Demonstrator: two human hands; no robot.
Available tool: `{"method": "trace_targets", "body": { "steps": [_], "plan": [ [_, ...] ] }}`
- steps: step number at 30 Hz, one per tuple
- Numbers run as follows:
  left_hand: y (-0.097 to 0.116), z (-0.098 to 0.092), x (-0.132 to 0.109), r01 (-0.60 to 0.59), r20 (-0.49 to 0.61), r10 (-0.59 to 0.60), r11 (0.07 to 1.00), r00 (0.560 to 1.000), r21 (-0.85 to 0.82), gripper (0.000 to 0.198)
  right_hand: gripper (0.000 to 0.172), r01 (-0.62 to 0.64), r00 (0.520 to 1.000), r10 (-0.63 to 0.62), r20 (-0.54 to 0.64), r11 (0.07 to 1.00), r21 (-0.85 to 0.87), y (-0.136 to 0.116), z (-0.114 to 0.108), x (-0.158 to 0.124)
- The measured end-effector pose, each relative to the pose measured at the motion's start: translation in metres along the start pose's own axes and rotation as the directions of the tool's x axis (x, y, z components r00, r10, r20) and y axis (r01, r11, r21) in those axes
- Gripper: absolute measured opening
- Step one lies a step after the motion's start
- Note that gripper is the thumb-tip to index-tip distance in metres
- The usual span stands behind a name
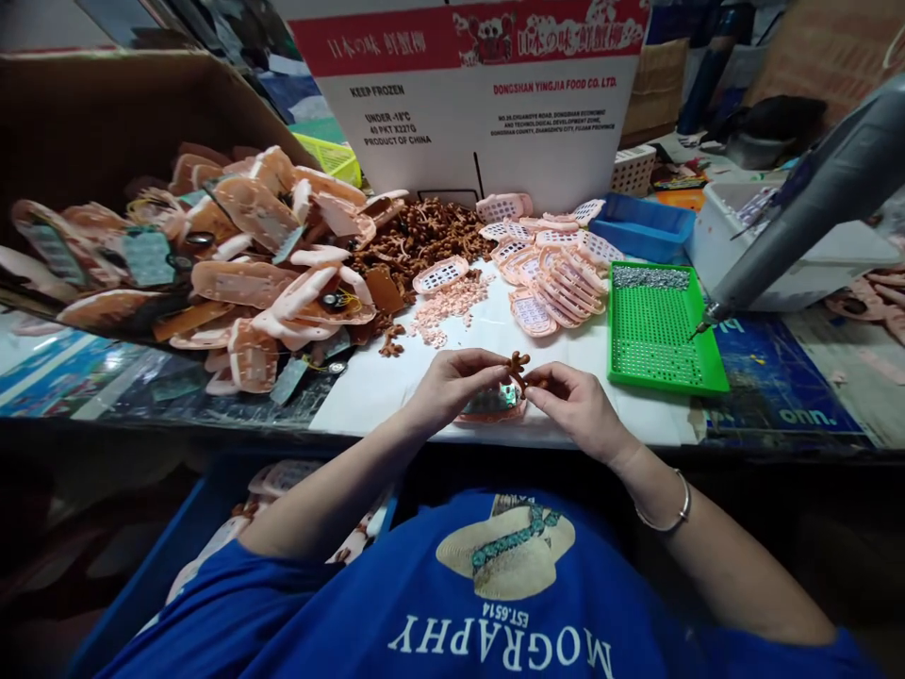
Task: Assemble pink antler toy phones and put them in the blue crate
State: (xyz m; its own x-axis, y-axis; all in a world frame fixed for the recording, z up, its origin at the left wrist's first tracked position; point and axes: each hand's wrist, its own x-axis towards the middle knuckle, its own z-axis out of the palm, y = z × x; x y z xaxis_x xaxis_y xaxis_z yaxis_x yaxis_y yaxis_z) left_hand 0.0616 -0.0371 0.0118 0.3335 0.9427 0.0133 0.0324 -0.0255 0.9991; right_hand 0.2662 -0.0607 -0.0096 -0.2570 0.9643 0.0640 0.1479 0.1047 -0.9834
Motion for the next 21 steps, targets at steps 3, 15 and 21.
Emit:
{"method": "trace_targets", "body": {
  "steps": [3,15,21],
  "plan": [
    [-0.006,0.001,-0.004,-0.167,0.022,0.166,0.962,0.986,0.217,0.024,0.019,0.033,0.998,-0.026,0.056,0.989,-0.141,0.004,-0.001,-0.003],
    [-0.009,-0.002,-0.020,-0.709,0.473,0.812,-0.107,0.342,0.697,0.019,0.048,-0.225,0.973,0.191,0.130,0.908,0.353,0.001,0.003,-0.007],
    [-0.027,-0.001,-0.018,-0.721,0.497,0.787,-0.099,0.365,0.686,0.020,0.048,-0.290,0.955,0.232,0.183,0.848,0.442,-0.007,0.008,-0.004]
  ]
}}
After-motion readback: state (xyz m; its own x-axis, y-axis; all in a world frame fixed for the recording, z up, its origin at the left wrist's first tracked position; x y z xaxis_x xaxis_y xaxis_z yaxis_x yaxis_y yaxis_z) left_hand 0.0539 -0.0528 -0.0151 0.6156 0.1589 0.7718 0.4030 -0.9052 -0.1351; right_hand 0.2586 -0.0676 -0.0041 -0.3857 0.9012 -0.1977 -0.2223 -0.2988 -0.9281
